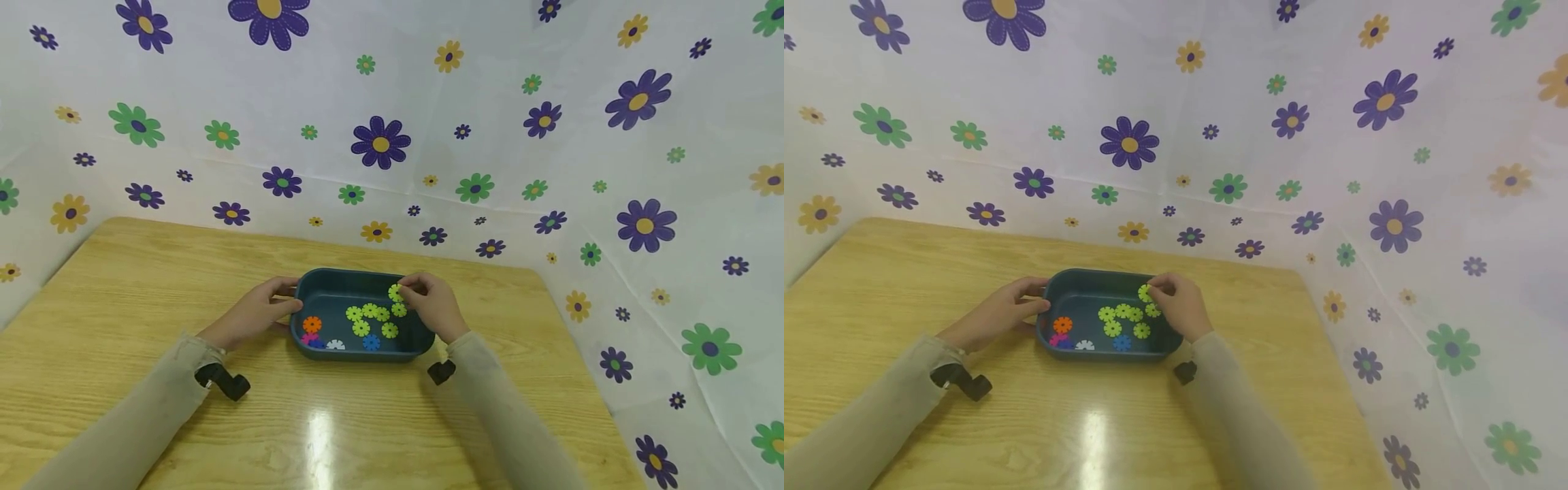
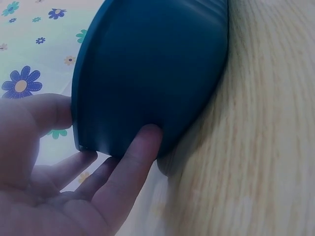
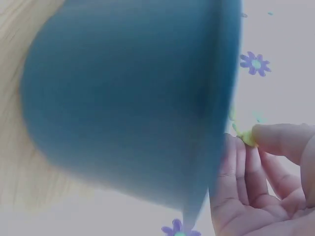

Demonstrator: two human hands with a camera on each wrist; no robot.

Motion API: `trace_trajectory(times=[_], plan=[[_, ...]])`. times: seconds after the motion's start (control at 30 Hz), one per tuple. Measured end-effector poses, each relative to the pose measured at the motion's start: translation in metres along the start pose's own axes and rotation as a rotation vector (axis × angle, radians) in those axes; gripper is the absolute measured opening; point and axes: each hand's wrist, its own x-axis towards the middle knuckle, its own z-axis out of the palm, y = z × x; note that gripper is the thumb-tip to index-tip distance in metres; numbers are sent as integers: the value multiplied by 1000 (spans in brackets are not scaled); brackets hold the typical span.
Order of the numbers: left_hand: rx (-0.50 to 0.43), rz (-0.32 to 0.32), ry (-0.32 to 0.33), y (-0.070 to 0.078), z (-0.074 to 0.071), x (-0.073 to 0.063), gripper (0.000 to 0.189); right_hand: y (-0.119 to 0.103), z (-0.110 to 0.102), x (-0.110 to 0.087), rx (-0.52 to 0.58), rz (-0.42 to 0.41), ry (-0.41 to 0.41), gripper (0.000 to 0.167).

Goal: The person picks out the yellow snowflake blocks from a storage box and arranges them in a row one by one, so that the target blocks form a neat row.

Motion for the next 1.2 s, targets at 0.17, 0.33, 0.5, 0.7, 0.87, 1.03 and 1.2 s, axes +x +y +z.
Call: trace_trajectory(times=[0.17,0.33,0.5,0.7,0.87,1.03,1.2], plan=[[9,2,28,-1,-1,-3,58,14,-27,0,92,12,56,19],[22,11,53,-1,-1,-4,55,39,-47,2,152,72,67,23],[20,9,58,0,-1,-5,56,62,-56,3,130,161,52,24],[20,-2,50,2,0,-6,56,79,-57,6,94,229,44,24],[28,-1,50,2,1,-5,57,88,-55,8,33,270,57,21],[36,-2,51,1,4,-3,57,93,-54,7,-5,321,48,20],[30,-10,56,0,7,-3,58,92,-56,7,-43,332,36,21]])
